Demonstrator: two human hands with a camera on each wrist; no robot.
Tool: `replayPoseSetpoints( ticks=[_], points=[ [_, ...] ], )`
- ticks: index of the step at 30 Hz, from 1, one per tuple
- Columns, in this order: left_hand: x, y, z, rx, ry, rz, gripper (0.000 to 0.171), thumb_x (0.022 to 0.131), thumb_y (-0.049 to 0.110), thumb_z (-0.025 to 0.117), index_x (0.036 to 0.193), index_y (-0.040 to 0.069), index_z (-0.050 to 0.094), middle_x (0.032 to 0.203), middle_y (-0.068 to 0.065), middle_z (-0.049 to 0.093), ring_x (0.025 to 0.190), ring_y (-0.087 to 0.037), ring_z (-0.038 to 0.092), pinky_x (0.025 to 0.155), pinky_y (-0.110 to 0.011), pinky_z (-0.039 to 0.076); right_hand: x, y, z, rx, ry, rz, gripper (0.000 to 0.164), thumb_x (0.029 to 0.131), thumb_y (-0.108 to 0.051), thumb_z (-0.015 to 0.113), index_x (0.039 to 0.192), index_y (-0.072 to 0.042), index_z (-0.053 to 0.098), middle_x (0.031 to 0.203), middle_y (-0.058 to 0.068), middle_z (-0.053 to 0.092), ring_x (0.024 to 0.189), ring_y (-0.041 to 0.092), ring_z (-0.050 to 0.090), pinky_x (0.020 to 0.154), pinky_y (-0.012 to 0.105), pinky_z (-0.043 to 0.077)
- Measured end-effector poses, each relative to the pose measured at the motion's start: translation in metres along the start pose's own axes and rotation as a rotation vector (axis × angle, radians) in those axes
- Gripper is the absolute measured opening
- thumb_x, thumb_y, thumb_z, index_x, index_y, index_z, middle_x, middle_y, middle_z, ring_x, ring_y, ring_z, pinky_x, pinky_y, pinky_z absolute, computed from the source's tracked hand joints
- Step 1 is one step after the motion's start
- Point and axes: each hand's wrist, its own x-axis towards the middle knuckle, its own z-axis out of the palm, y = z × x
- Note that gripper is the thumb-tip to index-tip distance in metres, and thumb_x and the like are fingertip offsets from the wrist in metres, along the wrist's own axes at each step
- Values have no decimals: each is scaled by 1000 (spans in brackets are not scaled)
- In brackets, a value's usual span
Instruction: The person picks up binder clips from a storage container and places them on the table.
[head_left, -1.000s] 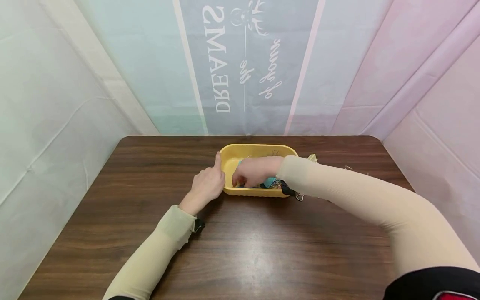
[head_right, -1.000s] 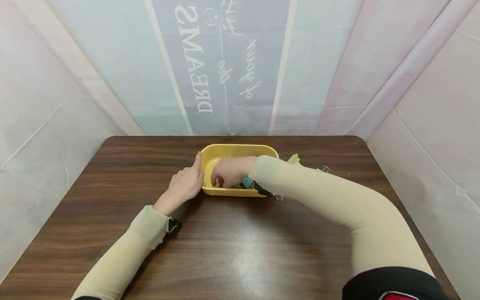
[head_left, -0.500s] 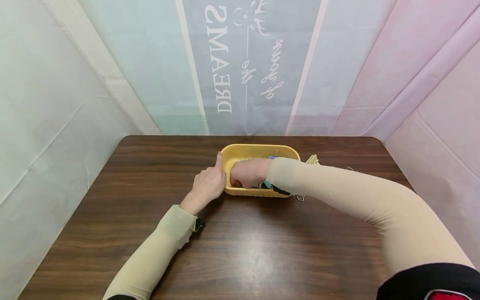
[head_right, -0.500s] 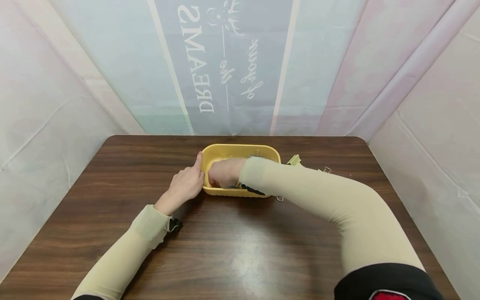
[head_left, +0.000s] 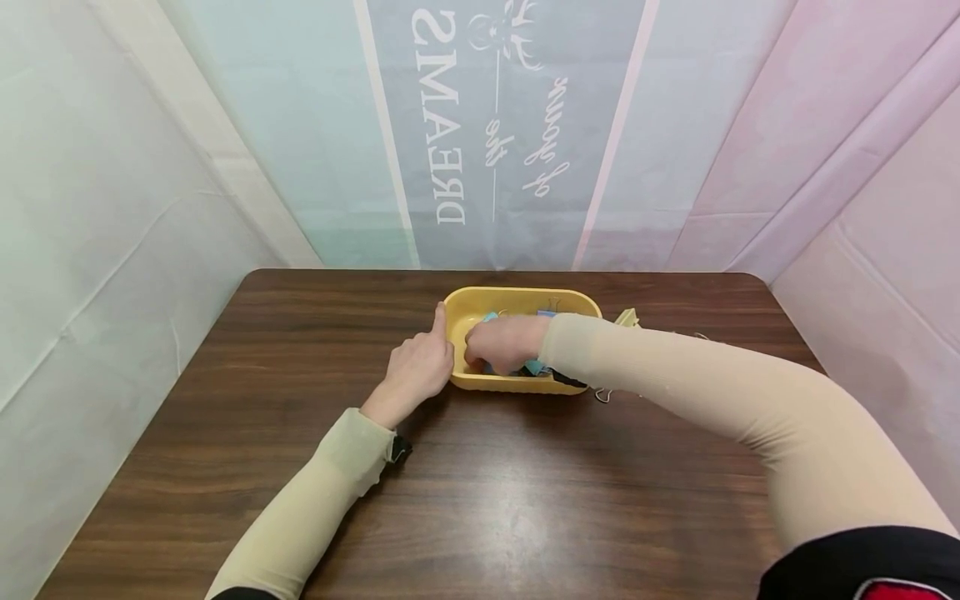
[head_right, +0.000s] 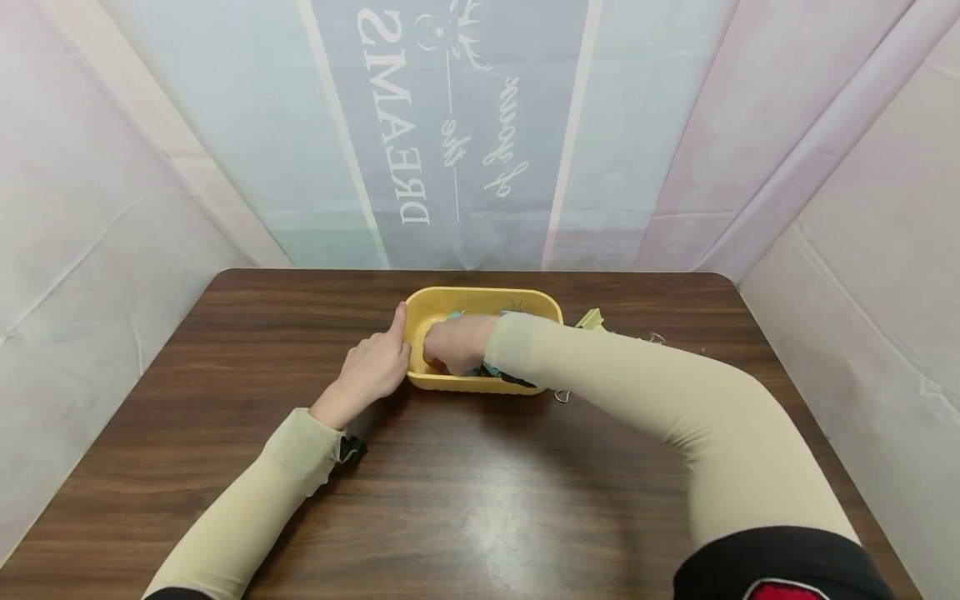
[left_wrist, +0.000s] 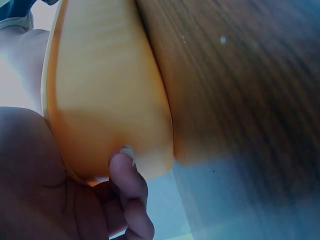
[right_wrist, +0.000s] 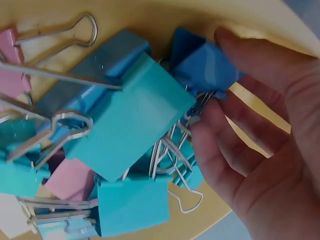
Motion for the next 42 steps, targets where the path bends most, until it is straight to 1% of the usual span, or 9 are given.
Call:
replayPoseSetpoints(
  ticks=[5,9,12,16,21,26,32,37,42],
  points=[
    [1,1,0,7,3,-6,66,104,23,39,160,6,8,57,-8,51,45,-26,48,42,-37,36,-2,5,-3,100,2,0,26,87,6,59,89,-17,71,76,-6,58,64,10,45,62,26,42],
    [1,1,-1,14,2,-9,66,104,23,38,160,6,8,57,-9,52,45,-26,49,42,-37,37,-4,11,-8,157,37,-41,18,83,1,65,84,-15,71,76,-6,61,67,11,49,65,27,45],
    [2,1,-1,15,3,-9,66,104,24,37,160,6,8,57,-9,52,45,-26,49,42,-37,37,-9,14,-14,208,101,-84,12,82,-3,70,88,-13,73,85,-5,65,74,13,55,71,29,49],
    [2,1,-1,11,-1,-11,66,104,24,37,160,6,8,57,-9,52,46,-26,49,42,-38,38,-20,16,-20,288,209,-123,9,84,-7,71,91,-10,74,86,-3,65,74,13,55,71,29,48],
    [3,2,-1,-2,-15,-21,66,104,24,36,160,7,7,58,-9,53,47,-25,50,43,-38,38,-34,18,-25,353,355,-143,11,81,-8,68,89,-14,72,85,-6,64,75,10,56,72,29,48],
    [2,3,-1,-12,-24,-29,66,104,25,36,161,9,5,59,-9,53,48,-26,50,44,-38,39,-61,26,-28,375,456,-169,10,82,-10,67,88,-16,72,89,-7,63,81,11,59,76,31,50],
    [1,3,-2,-8,-26,-35,66,105,24,35,161,9,4,60,-9,53,48,-25,49,44,-38,38,-105,51,-16,382,517,-67,14,82,-11,68,91,-19,75,89,-9,62,81,10,60,74,33,49],
    [-1,3,-4,-8,-29,-29,66,105,23,35,161,9,3,58,-8,53,45,-24,46,43,-35,35,-141,80,12,401,514,70,16,86,-10,69,94,-21,77,91,-9,63,80,11,58,73,34,49],
    [-1,3,-3,-5,-30,-26,66,105,23,35,161,9,3,57,-8,52,44,-23,43,42,-34,32,-167,102,40,379,518,207,13,89,-11,69,96,-18,79,94,-9,63,82,11,59,74,35,50]
  ],
)
